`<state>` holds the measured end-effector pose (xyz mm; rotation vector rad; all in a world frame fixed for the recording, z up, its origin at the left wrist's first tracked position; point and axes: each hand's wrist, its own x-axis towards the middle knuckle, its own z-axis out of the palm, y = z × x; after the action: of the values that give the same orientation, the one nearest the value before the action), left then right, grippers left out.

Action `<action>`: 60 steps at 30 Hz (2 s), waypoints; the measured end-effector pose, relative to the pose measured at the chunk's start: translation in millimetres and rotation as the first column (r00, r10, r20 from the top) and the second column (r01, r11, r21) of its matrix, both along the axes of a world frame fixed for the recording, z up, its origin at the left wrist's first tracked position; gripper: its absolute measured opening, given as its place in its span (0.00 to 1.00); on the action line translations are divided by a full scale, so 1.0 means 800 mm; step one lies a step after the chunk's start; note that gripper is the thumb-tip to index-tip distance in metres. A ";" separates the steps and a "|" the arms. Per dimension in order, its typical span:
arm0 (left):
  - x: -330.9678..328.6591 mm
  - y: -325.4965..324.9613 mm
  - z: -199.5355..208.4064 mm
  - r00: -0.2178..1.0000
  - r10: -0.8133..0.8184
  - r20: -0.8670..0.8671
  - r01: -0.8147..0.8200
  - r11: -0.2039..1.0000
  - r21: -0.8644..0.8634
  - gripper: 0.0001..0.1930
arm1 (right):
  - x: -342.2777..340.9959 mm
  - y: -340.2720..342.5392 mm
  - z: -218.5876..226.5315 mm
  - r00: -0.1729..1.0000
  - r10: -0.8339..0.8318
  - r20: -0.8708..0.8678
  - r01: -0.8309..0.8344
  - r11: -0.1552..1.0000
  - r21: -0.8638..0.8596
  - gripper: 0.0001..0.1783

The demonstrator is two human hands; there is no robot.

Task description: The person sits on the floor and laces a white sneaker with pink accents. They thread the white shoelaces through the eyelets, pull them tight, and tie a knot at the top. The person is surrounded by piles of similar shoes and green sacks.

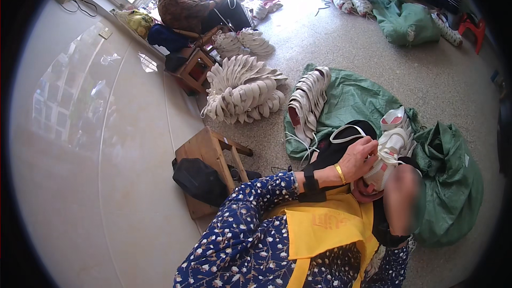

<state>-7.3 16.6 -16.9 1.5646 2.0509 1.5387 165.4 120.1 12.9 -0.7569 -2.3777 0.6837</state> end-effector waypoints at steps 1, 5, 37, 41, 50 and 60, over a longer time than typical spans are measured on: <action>0.001 0.000 0.001 1.000 -0.003 0.010 0.003 1.000 -0.003 0.09 | 0.000 -0.001 -0.001 1.000 0.024 -0.014 -0.024 1.000 0.017 0.07; 0.001 -0.001 0.003 1.000 -0.012 0.007 0.012 1.000 -0.001 0.09 | 0.001 -0.004 0.004 0.995 0.100 0.029 -0.102 0.990 0.093 0.08; 0.010 -0.018 0.003 0.932 -0.130 -0.340 0.069 0.980 -0.186 0.16 | -0.048 -0.015 -0.017 0.971 0.233 0.048 -0.233 0.972 -0.021 0.07; 0.011 -0.015 0.002 0.961 -0.133 -0.241 0.098 0.984 -0.151 0.15 | -0.050 -0.014 -0.021 0.977 0.214 0.019 -0.214 0.977 -0.024 0.07; 0.008 -0.011 -0.004 0.988 -0.110 -0.105 0.098 0.988 -0.120 0.14 | -0.050 -0.013 -0.009 0.978 0.207 -0.019 -0.208 0.978 -0.018 0.04; 0.006 -0.008 0.011 0.987 -0.105 -0.122 0.092 0.989 -0.113 0.15 | -0.057 0.004 -0.004 0.957 0.262 0.123 -0.269 0.962 0.049 0.03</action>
<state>-2.5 10.2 -8.3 1.7360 2.0478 1.3047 119.6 123.5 9.7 -0.4634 -2.6233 0.6814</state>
